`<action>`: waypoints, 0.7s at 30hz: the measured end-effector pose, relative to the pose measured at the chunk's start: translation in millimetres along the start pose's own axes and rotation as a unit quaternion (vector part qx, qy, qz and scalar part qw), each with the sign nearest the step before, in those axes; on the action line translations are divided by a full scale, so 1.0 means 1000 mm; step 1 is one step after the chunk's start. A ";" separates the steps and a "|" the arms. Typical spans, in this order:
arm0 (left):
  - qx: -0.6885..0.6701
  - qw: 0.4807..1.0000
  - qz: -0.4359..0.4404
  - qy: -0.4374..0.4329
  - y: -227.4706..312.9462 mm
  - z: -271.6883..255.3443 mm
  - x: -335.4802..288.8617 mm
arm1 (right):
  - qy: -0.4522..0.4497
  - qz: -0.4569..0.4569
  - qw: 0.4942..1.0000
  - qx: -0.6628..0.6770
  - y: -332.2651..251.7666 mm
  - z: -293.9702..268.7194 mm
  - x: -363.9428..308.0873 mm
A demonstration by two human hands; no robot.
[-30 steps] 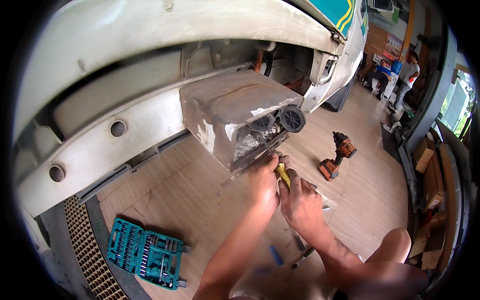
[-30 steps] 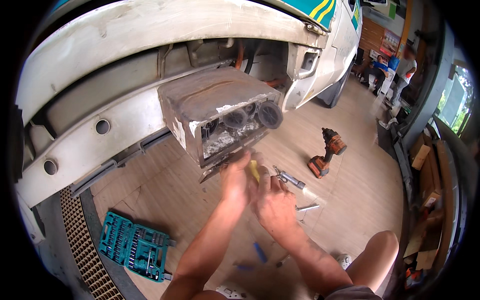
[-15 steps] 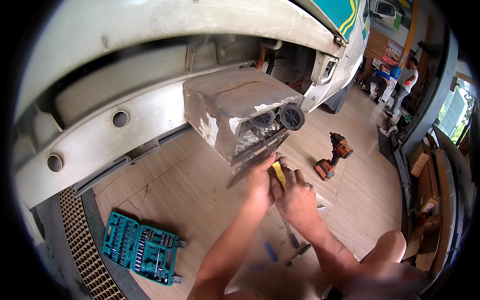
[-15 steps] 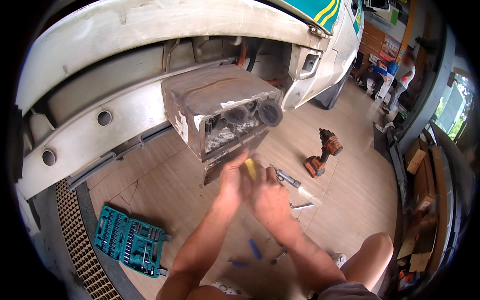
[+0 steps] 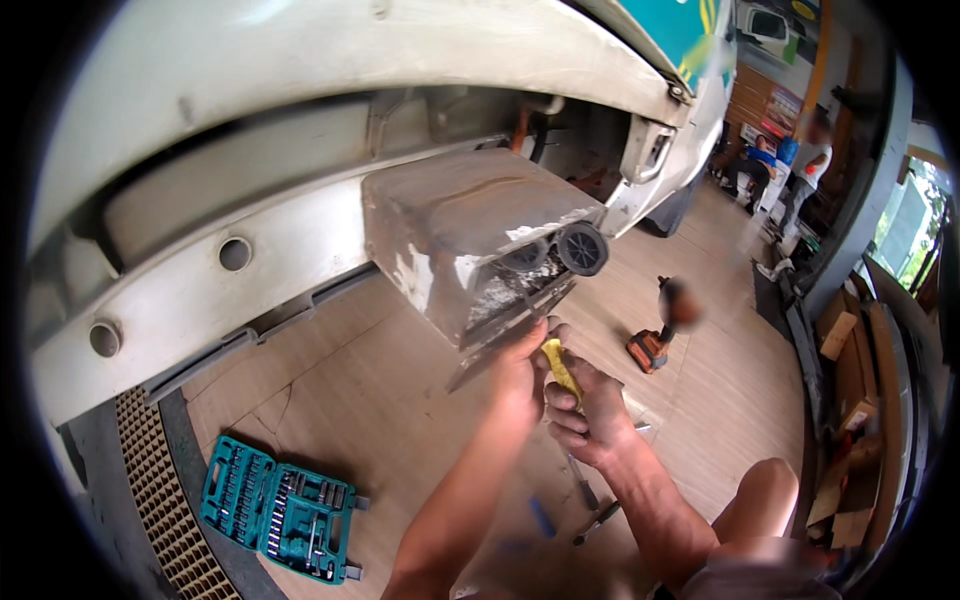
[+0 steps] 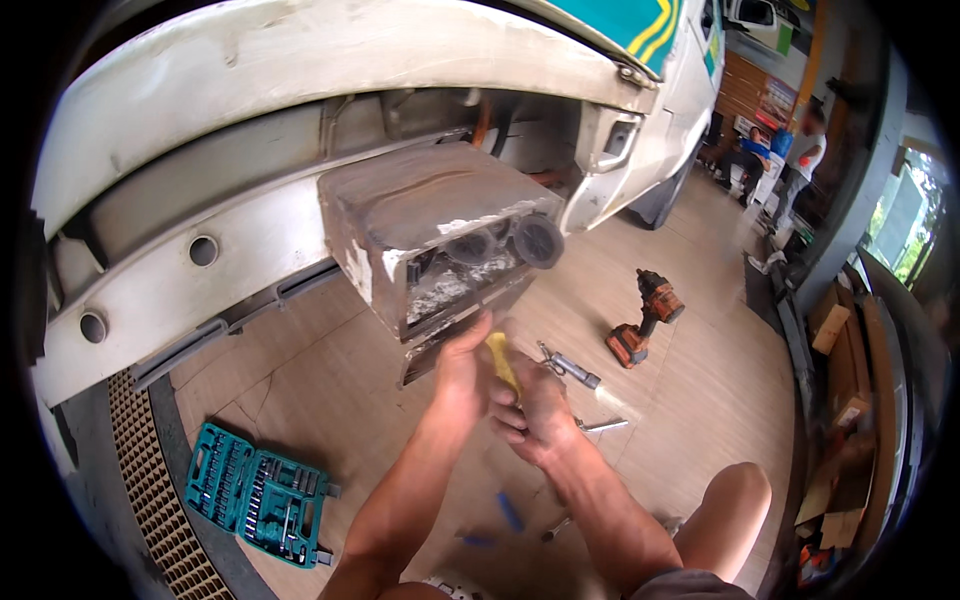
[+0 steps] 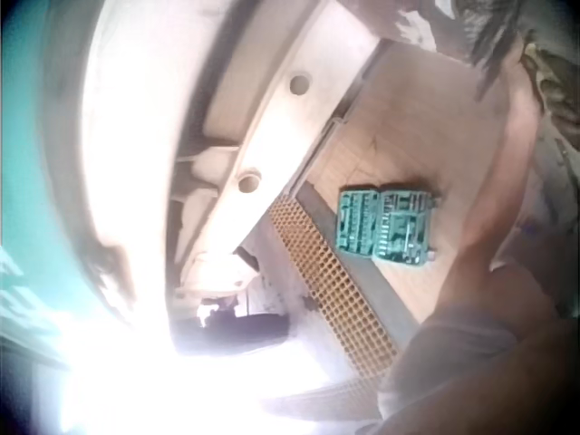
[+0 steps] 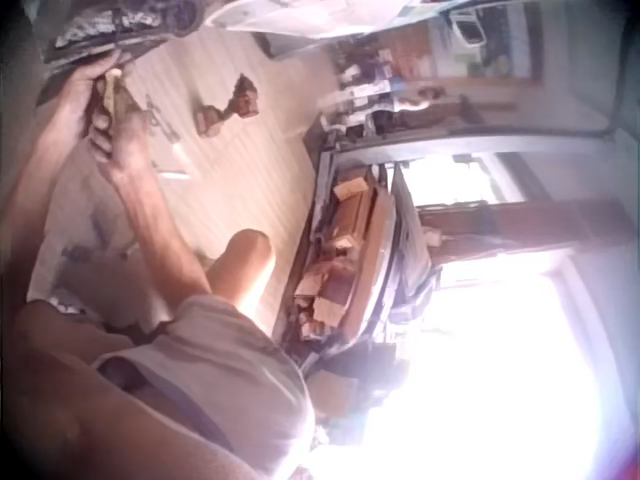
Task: The person uses a screwdriver and a socket wrench to disassemble components of an electric vehicle's charging port by removing screws and fasteners.
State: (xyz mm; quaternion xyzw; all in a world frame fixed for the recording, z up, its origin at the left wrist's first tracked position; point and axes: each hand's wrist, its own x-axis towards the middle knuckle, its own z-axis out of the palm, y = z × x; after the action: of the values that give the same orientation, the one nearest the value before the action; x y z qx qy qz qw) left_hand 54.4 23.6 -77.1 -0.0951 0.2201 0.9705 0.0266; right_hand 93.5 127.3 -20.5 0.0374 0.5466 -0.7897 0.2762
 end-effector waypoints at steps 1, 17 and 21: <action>-0.002 1.000 0.018 -0.015 -0.003 -0.006 0.008 | -0.029 0.015 0.999 0.004 -0.001 -0.014 0.006; 0.024 0.997 0.068 -0.038 0.006 -0.007 0.002 | -0.014 0.007 1.000 -0.027 -0.001 0.002 0.012; 0.020 0.998 0.056 0.007 0.010 0.000 -0.004 | -0.012 0.014 0.998 -0.065 -0.004 0.002 0.011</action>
State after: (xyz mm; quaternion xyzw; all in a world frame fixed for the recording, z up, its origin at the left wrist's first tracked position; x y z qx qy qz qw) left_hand 57.3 14.3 -72.5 -0.0889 0.2443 0.9652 -0.0272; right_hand 83.0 122.5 -20.7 0.0175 0.5931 -0.7485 0.2960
